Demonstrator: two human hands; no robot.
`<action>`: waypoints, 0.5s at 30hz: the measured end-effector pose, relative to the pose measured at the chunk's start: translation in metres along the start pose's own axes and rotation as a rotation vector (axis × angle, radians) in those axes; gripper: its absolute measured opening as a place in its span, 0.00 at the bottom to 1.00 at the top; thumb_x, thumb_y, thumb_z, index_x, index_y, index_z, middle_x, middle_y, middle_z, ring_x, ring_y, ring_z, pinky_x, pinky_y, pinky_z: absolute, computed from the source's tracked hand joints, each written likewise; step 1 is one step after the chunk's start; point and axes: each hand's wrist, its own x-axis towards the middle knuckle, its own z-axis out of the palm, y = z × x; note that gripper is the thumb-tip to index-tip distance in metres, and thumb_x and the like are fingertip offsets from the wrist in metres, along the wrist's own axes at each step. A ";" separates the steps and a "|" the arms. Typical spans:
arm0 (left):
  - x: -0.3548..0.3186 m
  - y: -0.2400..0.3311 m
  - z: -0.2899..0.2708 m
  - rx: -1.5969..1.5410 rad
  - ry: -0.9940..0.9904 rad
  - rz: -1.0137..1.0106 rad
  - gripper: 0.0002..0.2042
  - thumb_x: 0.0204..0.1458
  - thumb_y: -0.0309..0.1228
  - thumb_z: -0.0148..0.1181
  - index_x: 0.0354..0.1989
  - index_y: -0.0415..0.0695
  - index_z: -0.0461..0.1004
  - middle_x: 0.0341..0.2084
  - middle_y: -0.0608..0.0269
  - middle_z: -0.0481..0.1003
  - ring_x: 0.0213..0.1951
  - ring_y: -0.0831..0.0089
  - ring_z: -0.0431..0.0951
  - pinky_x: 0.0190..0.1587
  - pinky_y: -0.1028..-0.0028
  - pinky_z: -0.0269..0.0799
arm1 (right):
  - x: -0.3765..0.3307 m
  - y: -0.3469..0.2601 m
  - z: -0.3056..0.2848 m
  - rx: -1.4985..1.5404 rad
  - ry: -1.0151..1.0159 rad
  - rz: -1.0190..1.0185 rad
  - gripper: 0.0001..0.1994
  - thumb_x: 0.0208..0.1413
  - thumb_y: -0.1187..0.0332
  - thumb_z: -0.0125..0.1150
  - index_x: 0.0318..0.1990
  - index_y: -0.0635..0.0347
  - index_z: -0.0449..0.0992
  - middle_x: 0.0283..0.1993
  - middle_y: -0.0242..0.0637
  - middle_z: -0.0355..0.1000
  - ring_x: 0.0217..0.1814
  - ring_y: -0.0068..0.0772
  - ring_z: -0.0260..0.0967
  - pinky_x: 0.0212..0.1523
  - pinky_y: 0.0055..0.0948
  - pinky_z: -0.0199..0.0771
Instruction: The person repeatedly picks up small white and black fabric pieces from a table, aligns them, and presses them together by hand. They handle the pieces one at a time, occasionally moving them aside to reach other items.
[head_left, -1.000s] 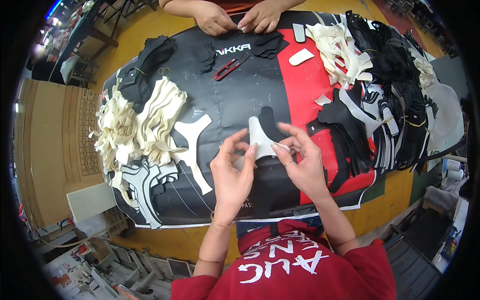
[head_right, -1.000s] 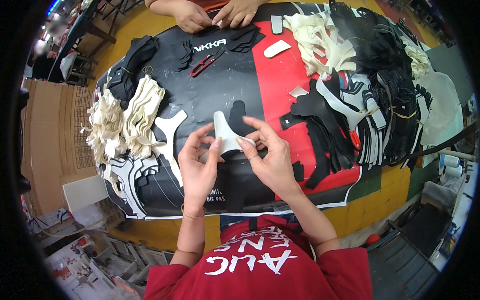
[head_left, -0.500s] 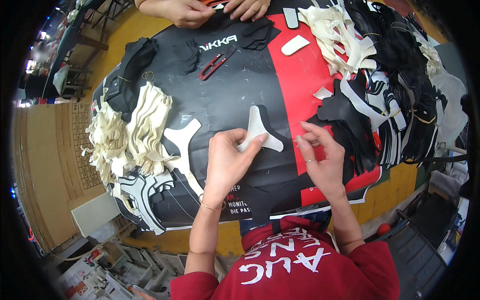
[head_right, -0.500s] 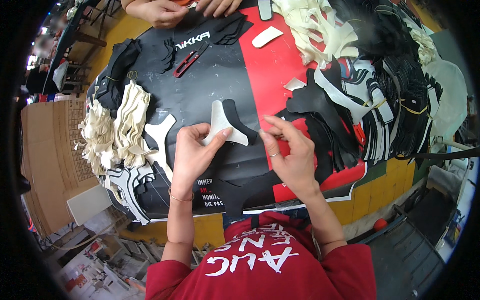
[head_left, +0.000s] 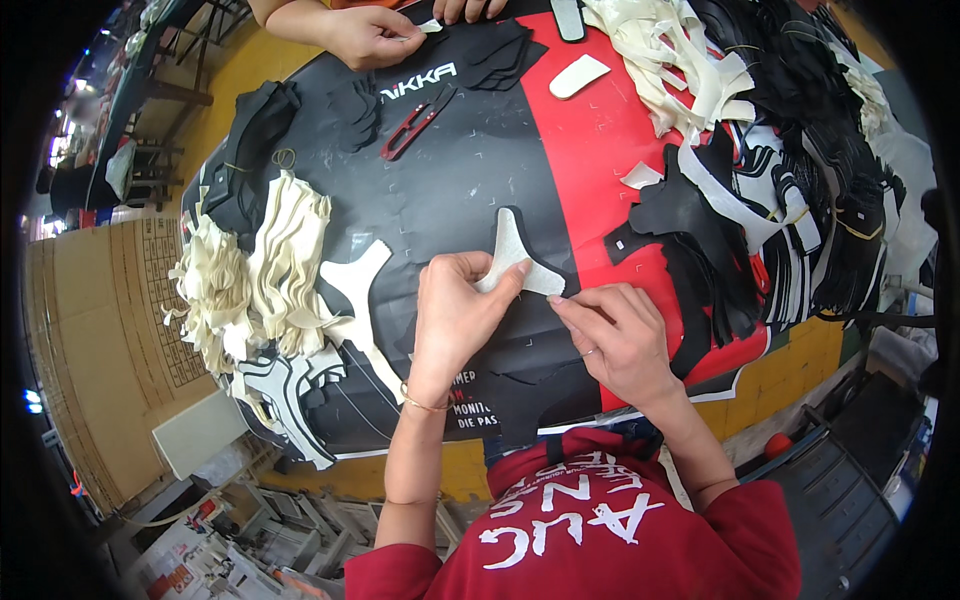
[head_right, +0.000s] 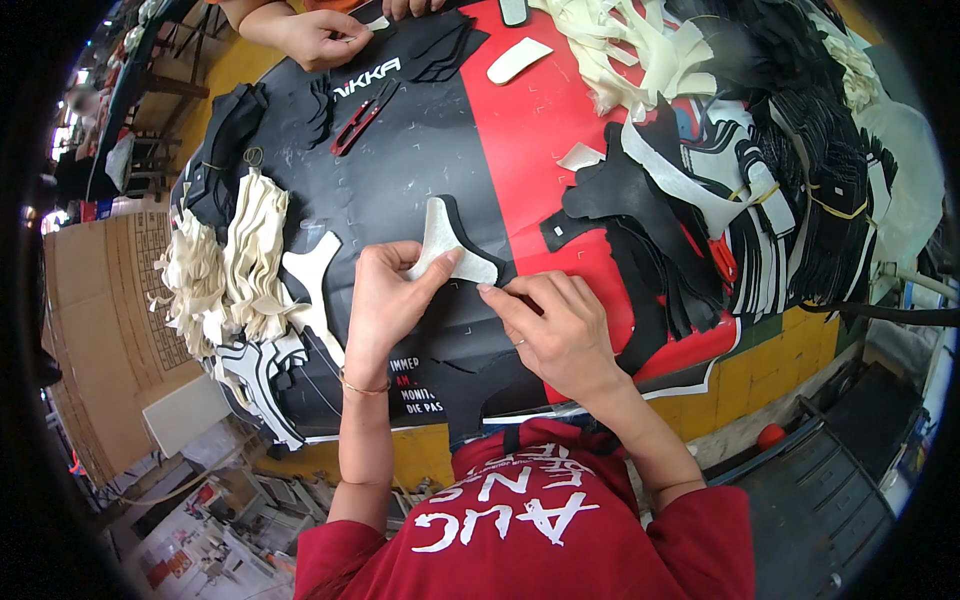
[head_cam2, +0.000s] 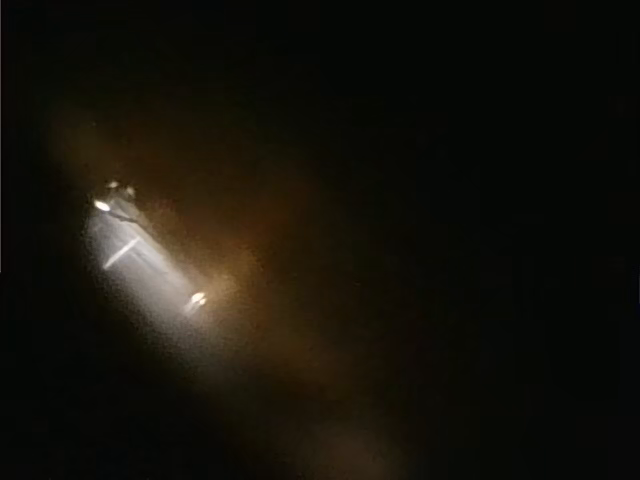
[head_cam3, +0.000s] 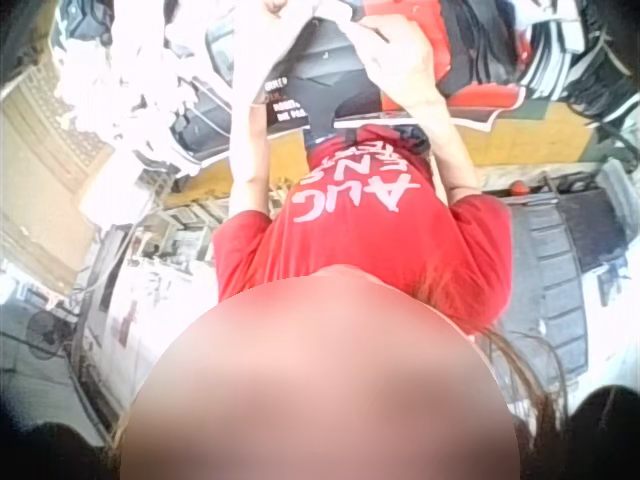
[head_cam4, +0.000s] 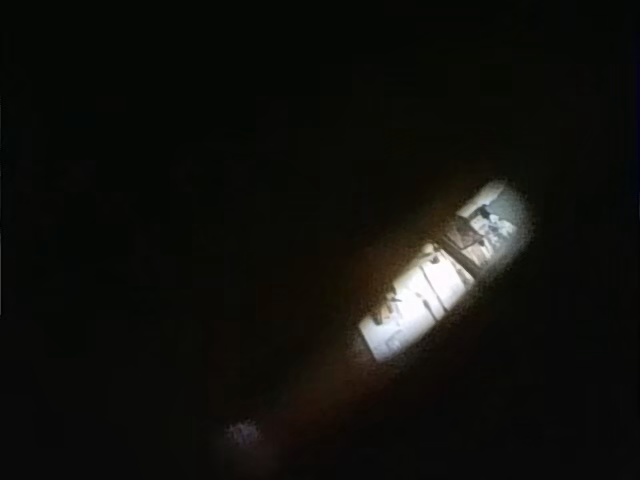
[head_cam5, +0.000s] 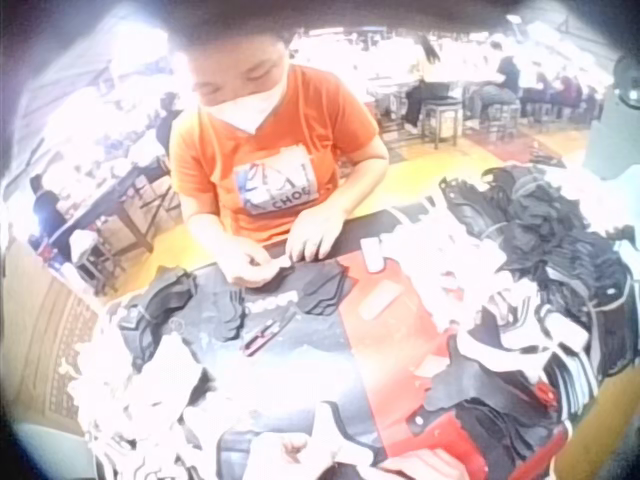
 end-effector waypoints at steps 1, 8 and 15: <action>0.001 0.000 0.000 0.009 0.002 0.004 0.19 0.52 0.37 0.70 0.20 0.32 0.77 0.07 0.60 0.64 0.15 0.83 0.59 0.19 0.70 0.58 | -0.001 0.000 0.001 -0.036 -0.011 -0.006 0.18 0.45 0.76 0.70 0.47 0.55 0.83 0.38 0.33 0.73 0.38 0.36 0.71 0.38 0.35 0.70; 0.002 -0.002 0.002 0.006 0.007 0.012 0.19 0.52 0.37 0.70 0.19 0.32 0.77 0.07 0.60 0.64 0.15 0.83 0.60 0.19 0.70 0.58 | -0.003 -0.001 0.004 -0.137 -0.024 -0.033 0.21 0.44 0.76 0.70 0.50 0.56 0.83 0.39 0.33 0.72 0.39 0.35 0.71 0.39 0.35 0.70; 0.002 -0.002 0.003 0.047 0.015 0.013 0.18 0.52 0.38 0.70 0.20 0.32 0.78 0.07 0.59 0.65 0.14 0.81 0.61 0.20 0.70 0.60 | -0.002 -0.001 0.008 -0.173 -0.019 -0.034 0.22 0.44 0.77 0.70 0.51 0.60 0.82 0.39 0.33 0.71 0.40 0.35 0.70 0.39 0.35 0.69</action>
